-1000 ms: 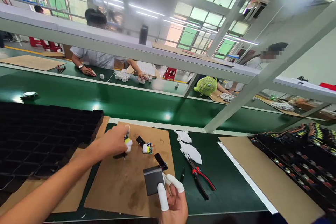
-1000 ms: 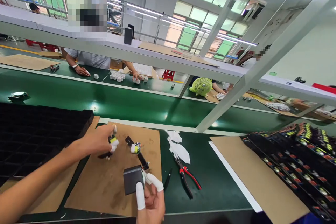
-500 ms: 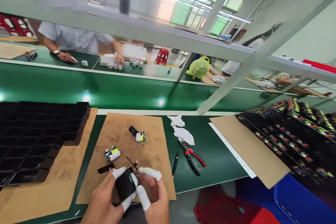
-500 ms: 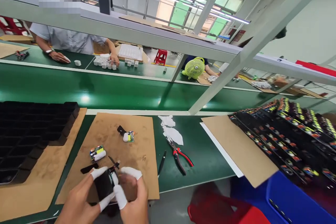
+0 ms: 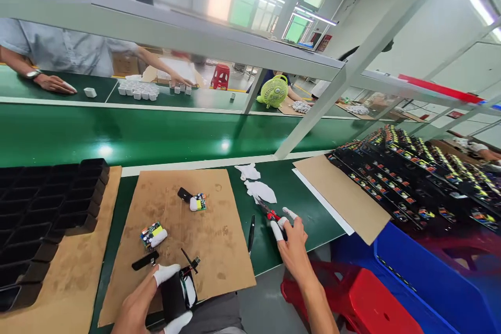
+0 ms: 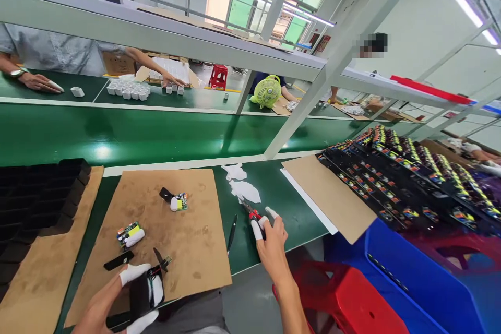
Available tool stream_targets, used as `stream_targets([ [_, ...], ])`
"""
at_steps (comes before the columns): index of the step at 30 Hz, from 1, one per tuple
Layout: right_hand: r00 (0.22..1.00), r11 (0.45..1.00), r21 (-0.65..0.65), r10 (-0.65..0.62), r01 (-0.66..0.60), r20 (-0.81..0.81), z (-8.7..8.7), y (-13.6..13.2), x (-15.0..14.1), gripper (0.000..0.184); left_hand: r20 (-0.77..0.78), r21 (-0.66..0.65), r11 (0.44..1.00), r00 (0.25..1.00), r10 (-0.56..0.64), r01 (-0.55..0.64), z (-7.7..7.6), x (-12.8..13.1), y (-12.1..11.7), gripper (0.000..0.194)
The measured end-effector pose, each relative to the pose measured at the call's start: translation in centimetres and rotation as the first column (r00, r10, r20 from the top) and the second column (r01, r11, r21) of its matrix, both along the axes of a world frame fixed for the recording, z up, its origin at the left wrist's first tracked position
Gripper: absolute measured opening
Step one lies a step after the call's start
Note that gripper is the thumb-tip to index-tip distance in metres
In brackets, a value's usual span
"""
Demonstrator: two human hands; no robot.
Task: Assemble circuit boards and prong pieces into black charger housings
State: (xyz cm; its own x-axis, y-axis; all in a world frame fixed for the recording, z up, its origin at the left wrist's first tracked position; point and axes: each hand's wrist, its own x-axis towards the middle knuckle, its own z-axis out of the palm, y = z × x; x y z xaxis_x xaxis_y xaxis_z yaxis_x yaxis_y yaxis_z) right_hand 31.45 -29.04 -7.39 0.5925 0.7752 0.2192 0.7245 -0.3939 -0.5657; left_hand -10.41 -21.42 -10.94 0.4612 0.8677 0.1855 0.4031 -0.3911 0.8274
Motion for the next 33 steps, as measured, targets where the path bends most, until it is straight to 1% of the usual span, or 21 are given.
stream_targets([
  [2,0.995,0.996,-0.004,0.093,-0.093,-0.038,1.2,-0.9,-0.2,0.046,-0.008,0.042,0.998,0.999,-0.05,0.05,1.5,-0.7,1.1,0.06],
  [4,0.978,0.981,-0.008,0.195,-0.196,-0.08,3.1,-1.9,-1.2,0.045,-0.023,0.072,0.993,0.995,-0.094,0.096,3.1,-1.5,2.2,0.056],
  [5,0.963,0.968,-0.013,0.247,-0.25,-0.107,4.2,-2.3,-2.0,0.042,-0.031,0.08,0.991,0.994,-0.103,0.105,3.8,-1.9,2.7,0.054],
  [6,0.93,0.939,-0.026,0.337,-0.344,-0.145,5.4,-2.7,-3.0,0.038,-0.041,0.086,0.99,0.993,-0.107,0.11,4.5,-2.2,3.1,0.054],
  [8,0.861,0.873,-0.008,0.481,-0.489,-0.167,8.0,-3.0,-5.6,0.034,-0.048,0.101,0.989,0.994,-0.101,0.106,5.8,-2.8,3.8,0.053],
  [10,0.764,0.774,-0.073,0.597,-0.628,-0.244,10.3,-2.7,-8.4,0.027,-0.05,0.136,0.985,0.994,-0.097,0.103,6.9,-3.2,4.2,0.054],
  [12,0.683,0.681,-0.116,0.679,-0.723,-0.27,11.9,-1.9,-10.8,0.023,-0.059,0.187,0.976,0.993,-0.105,0.114,7.7,-3.6,4.4,0.055],
  [13,0.653,0.644,-0.135,0.709,-0.753,-0.265,12.4,-1.4,-11.8,0.022,-0.071,0.211,0.969,0.991,-0.112,0.124,8.0,-3.8,4.5,0.056],
  [14,0.63,0.614,-0.146,0.735,-0.775,-0.25,12.7,-0.8,-12.5,0.02,-0.087,0.236,0.962,0.989,-0.117,0.135,8.2,-4.0,4.5,0.058],
  [16,0.601,0.58,-0.158,0.769,-0.799,-0.217,12.9,0.2,-13.5,0.016,-0.125,0.293,0.945,0.986,-0.11,0.142,8.6,-4.4,4.4,0.059],
  [19,0.581,0.559,-0.159,0.794,-0.813,-0.178,13.0,1.3,-13.9,0.014,-0.178,0.372,0.919,0.982,-0.067,0.13,9.1,-4.8,4.3,0.055],
  [22,0.559,0.534,-0.171,0.812,-0.828,-0.171,13.1,1.8,-14.0,0.015,-0.203,0.405,0.906,0.978,-0.041,0.122,9.7,-4.9,4.1,0.047],
  [26,0.541,0.513,-0.189,0.826,-0.838,-0.16,13.2,2.2,-13.9,0.02,-0.232,0.439,0.89,0.973,-0.02,0.123,10.5,-4.8,3.9,0.038],
  [29,0.541,0.502,-0.222,0.823,-0.836,-0.176,13.1,2.5,-14.1,0.02,-0.25,0.477,0.87,0.968,-0.005,0.128,10.9,-4.5,3.9,0.031],
  [33,0.549,0.508,-0.238,0.821,-0.828,-0.155,13.2,2.7,-14.3,0.02,-0.279,0.546,0.825,0.96,0.016,0.145,11.1,-4.1,3.9,0.037],
])
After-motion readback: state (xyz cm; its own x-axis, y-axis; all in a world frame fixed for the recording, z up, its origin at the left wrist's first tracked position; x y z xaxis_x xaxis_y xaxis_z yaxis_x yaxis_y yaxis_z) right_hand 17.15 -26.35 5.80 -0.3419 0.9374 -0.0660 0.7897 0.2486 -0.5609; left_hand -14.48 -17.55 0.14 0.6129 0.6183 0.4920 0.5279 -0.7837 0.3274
